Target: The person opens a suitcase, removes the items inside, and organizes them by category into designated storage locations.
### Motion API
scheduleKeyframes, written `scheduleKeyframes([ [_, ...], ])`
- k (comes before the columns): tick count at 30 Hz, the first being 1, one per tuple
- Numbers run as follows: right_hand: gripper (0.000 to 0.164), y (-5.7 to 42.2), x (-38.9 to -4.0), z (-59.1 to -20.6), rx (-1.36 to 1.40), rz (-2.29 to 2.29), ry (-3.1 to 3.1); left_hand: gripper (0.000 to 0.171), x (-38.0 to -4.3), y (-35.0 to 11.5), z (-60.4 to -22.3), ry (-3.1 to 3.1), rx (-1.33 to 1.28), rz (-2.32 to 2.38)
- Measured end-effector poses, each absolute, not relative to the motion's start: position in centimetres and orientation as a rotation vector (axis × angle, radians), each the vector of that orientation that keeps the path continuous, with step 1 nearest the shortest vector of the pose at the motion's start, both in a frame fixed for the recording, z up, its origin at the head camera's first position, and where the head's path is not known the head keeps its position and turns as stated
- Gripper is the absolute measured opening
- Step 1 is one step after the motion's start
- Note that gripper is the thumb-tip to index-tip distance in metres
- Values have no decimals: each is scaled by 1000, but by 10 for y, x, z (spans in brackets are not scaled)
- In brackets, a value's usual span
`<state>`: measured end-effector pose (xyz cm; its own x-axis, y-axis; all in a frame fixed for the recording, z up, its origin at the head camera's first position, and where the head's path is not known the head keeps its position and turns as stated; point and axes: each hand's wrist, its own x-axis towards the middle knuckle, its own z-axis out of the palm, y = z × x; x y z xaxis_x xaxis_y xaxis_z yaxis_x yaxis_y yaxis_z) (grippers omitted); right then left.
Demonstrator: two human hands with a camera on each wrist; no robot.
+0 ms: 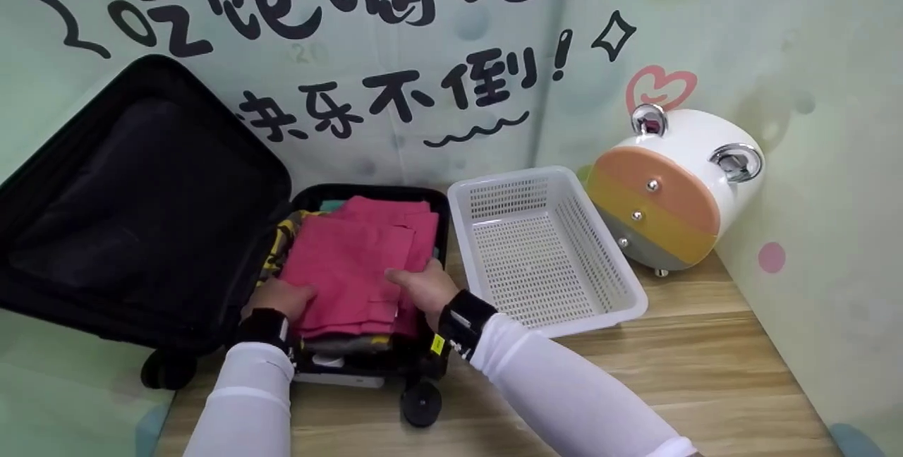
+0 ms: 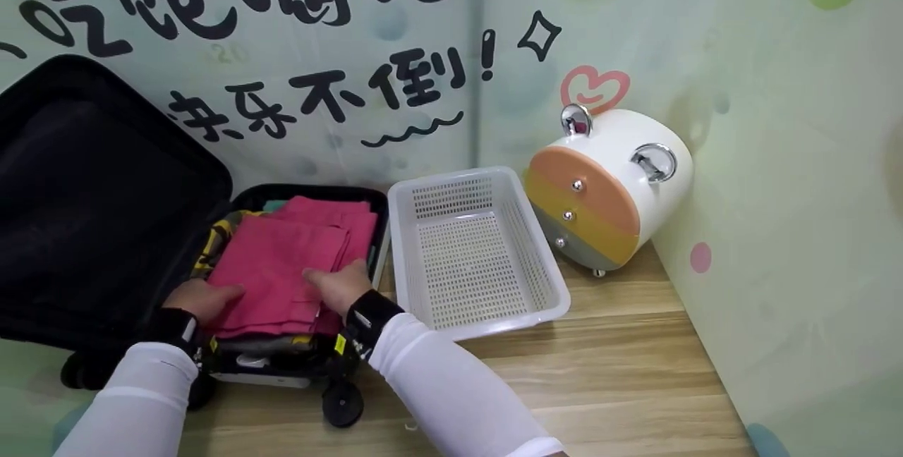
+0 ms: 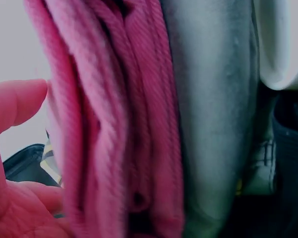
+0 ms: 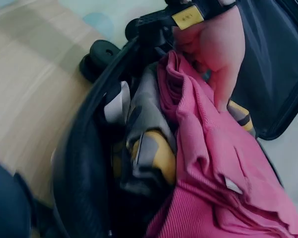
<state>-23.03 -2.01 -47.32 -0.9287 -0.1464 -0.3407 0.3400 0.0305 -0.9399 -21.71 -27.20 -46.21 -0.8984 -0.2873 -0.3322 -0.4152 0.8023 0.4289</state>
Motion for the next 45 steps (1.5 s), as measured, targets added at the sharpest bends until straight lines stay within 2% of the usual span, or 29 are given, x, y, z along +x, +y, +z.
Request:
scheduleKeyframes([
  [2, 89, -24, -233, -475, 230, -1952, 1986, 73, -218, -274, -463, 2735, -534, 754],
  [7, 50, -28, -238, -480, 231, -1942, 1952, 81, -218, -278, -466, 2723, -545, 911],
  [9, 45, -30, -239, -481, 236, -1974, 1894, 85, -218, -279, -465, 2714, -555, 961],
  [14, 47, -32, -240, -484, 240, -2015, 1858, 87, -219, -281, -461, 2704, -554, 1014],
  [17, 53, -34, -239, -486, 199, -1956, 1963, 75, -219, -282, -462, 2752, -496, 1000],
  [21, 63, -36, -238, -486, 132, -1885, 2084, 51, -220, -283, -465, 2818, -424, 1013],
  [23, 66, -37, -238, -485, 104, -1842, 2162, 47, -220, -282, -466, 2816, -415, 1066],
  [30, 61, -36, -239, -478, -10, -1651, 2432, 60, -218, -271, -460, 2822, -438, 1243],
  [34, 63, -29, -240, -470, -166, -1521, 2657, 58, -213, -258, -450, 2843, -465, 1298],
  [40, 56, -4, -247, -453, -283, -1628, 2716, 52, -208, -232, -434, 2873, -491, 1476],
  [45, 53, 26, -253, -436, -296, -1706, 2679, 59, -207, -207, -419, 2814, -390, 1634],
])
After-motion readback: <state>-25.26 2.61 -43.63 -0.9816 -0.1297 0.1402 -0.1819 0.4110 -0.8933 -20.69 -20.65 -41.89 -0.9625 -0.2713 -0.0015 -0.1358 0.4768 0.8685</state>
